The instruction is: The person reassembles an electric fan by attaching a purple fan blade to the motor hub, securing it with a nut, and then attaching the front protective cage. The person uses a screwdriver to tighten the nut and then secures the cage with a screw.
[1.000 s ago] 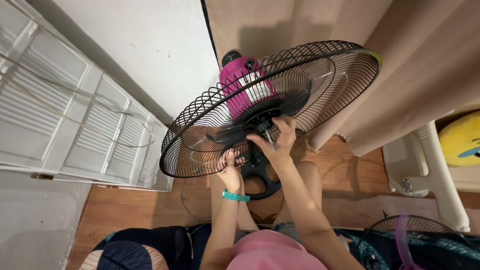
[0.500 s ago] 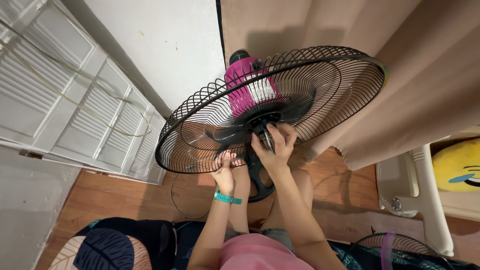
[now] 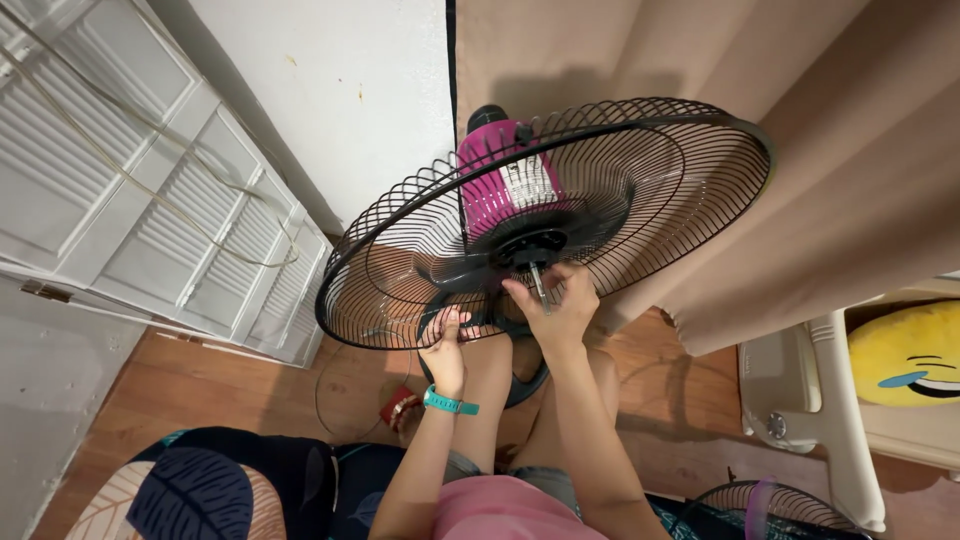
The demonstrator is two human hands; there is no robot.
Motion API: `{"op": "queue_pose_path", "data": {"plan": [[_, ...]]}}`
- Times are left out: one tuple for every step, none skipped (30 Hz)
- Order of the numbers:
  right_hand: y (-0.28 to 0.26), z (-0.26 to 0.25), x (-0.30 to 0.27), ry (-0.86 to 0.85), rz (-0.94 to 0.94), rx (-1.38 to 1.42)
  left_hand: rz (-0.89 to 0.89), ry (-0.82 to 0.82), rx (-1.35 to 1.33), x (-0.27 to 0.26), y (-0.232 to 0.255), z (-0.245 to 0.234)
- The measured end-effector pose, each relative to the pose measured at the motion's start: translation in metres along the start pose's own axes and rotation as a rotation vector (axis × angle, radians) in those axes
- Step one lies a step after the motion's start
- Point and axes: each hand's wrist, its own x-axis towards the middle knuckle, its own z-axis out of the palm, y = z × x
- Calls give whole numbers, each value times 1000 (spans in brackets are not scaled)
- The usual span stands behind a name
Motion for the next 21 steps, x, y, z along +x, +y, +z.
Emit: {"op": "queue_pose_path", "data": {"plan": [[0, 0, -1, -1, 24, -24, 19, -6, -10, -1, -1, -1], [0, 0, -1, -1, 48, -48, 38, -12, -20, -2, -1, -1], [-1, 0, -1, 1, 73, -73, 57, -21, -29, -2, -1, -1], [-1, 1, -1, 34, 34, -11, 54, -20, -28, -2, -1, -1], [-2, 1, 0, 69, -4, 51, 51, -20, -27, -3, 0, -2], [-2, 1, 0, 103, -43, 113, 47, -21, -25, -4, 0, -2], [-3, 1, 1, 83, -90, 67, 41, -13, -22, -4, 1, -1], [-3, 0, 2, 64, -137, 22, 35, -5, -19, -3, 1, -1], [-4, 0, 2, 43, -184, -24, 28, 3, -15, -4, 1, -1], [-5, 1, 2, 37, -204, -21, 33, -11, -24, -4, 1, -2], [-6, 2, 3, 32, -222, -21, 38, -28, -32, -4, 1, -2], [-7, 3, 4, 27, -241, -21, 43, -45, -40, -4, 1, -2], [-7, 3, 5, 36, -257, -38, 44, -36, -38, -5, 1, -2], [-7, 3, 6, 45, -273, -56, 44, -27, -37, -5, 0, -2], [-7, 2, 7, 54, -289, -72, 45, -17, -35, -5, 0, -2], [-7, 2, 8, 61, -298, -60, 37, -16, -30, -5, 1, -3], [-7, 0, 10, 68, -310, -49, 29, -17, -28, -5, 1, -3], [-7, 0, 11, 75, -321, -39, 21, -17, -26, -5, 1, -2], [-7, -2, 11, 59, -310, -32, 25, -21, -34, -5, 1, -2], [-8, -2, 12, 42, -299, -25, 29, -25, -42, -6, 1, -2], [-9, -3, 11, 27, -286, -19, 33, -30, -48, -6, 1, -2]]}}
